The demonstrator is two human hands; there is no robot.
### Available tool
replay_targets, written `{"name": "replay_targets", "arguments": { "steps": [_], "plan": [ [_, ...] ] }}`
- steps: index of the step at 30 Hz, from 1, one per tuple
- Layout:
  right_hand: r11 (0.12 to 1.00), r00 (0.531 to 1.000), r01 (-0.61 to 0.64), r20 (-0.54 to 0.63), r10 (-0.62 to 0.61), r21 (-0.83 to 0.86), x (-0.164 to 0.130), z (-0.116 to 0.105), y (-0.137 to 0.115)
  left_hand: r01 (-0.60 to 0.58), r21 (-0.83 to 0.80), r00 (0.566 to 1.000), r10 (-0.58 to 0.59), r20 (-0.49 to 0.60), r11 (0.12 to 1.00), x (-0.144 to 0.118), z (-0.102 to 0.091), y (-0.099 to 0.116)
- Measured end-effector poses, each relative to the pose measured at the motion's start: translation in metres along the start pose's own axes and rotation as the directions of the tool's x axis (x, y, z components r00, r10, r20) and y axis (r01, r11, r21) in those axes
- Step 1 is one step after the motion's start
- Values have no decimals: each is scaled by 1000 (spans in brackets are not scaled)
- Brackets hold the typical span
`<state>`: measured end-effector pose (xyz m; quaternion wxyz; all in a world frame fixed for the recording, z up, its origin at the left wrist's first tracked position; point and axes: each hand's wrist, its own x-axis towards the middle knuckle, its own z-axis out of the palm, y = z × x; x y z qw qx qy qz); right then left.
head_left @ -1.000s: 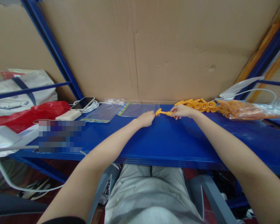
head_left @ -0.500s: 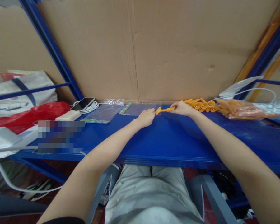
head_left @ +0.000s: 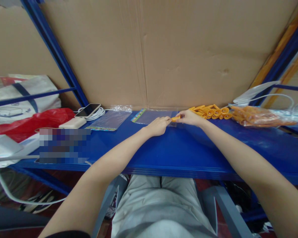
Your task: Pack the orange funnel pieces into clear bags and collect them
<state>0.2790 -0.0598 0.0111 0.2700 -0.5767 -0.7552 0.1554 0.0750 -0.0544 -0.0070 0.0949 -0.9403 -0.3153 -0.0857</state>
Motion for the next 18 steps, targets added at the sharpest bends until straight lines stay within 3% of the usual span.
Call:
{"name": "replay_targets", "arguments": {
  "steps": [2,3,5,8,10,11,12,13,18],
  "plan": [
    [1000,1000,12,-5,-12,9,1,1,1,68,-32,996,-70,-62,997,-1,-3,-13],
    [1000,1000,20,-3,-20,12,1,1,1,161,-46,982,-164,-91,986,-2,-6,-21],
    [999,999,33,13,-33,16,1,1,1,381,-53,912,-384,-143,923,-8,-10,-41],
    [1000,999,22,27,-22,16,0,1,-2,686,-76,714,-689,-121,724,-22,-11,-73],
    [1000,1000,8,24,-8,8,-1,1,-4,819,-104,563,-825,-37,564,-31,-8,-91],
    [1000,1000,2,21,-2,7,-2,1,-5,851,-126,514,-857,7,510,-35,-7,-98],
    [1000,1000,-3,17,2,8,-2,0,-5,861,-153,496,-867,40,485,-37,-5,-103],
    [1000,1000,-7,12,7,14,-2,0,-6,852,-191,505,-861,63,487,-38,-4,-107],
    [992,998,-55,27,52,114,-3,1,-9,741,-392,623,-776,98,545,-33,-4,-104]
  ]
}}
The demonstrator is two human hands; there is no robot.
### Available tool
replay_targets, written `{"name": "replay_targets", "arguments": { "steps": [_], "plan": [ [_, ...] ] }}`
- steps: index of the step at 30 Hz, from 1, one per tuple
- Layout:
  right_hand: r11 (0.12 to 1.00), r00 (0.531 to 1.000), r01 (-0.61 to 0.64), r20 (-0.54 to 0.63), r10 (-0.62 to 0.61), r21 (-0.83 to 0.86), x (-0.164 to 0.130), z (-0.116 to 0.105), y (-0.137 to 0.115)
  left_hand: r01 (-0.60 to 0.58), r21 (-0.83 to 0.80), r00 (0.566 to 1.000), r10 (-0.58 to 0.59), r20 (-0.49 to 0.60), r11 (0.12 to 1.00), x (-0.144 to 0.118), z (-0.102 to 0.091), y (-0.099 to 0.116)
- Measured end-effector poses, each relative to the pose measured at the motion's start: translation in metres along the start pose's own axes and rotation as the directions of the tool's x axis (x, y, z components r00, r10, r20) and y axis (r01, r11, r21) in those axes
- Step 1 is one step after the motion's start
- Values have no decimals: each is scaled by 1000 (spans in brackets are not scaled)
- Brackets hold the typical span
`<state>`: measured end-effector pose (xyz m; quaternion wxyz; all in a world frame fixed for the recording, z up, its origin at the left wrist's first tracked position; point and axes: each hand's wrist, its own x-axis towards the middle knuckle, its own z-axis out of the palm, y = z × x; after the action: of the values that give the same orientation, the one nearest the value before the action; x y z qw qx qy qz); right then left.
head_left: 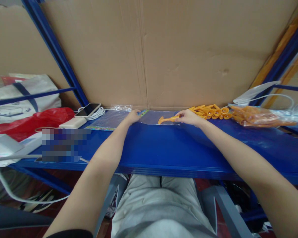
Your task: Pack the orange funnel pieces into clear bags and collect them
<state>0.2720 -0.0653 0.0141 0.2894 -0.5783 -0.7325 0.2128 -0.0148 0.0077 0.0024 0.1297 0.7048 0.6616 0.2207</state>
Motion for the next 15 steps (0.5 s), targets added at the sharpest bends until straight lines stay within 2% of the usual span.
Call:
{"name": "replay_targets", "arguments": {
  "steps": [5,10,15],
  "plan": [
    [995,997,-59,48,55,82,-4,0,-6,-21,-332,990,66,124,943,-4,4,13],
    [997,997,-74,21,73,24,-3,-3,-2,84,-558,986,10,164,826,-3,6,13],
    [999,989,-51,141,51,0,-4,-6,1,158,-659,979,-31,200,735,-2,7,12]
  ]
}}
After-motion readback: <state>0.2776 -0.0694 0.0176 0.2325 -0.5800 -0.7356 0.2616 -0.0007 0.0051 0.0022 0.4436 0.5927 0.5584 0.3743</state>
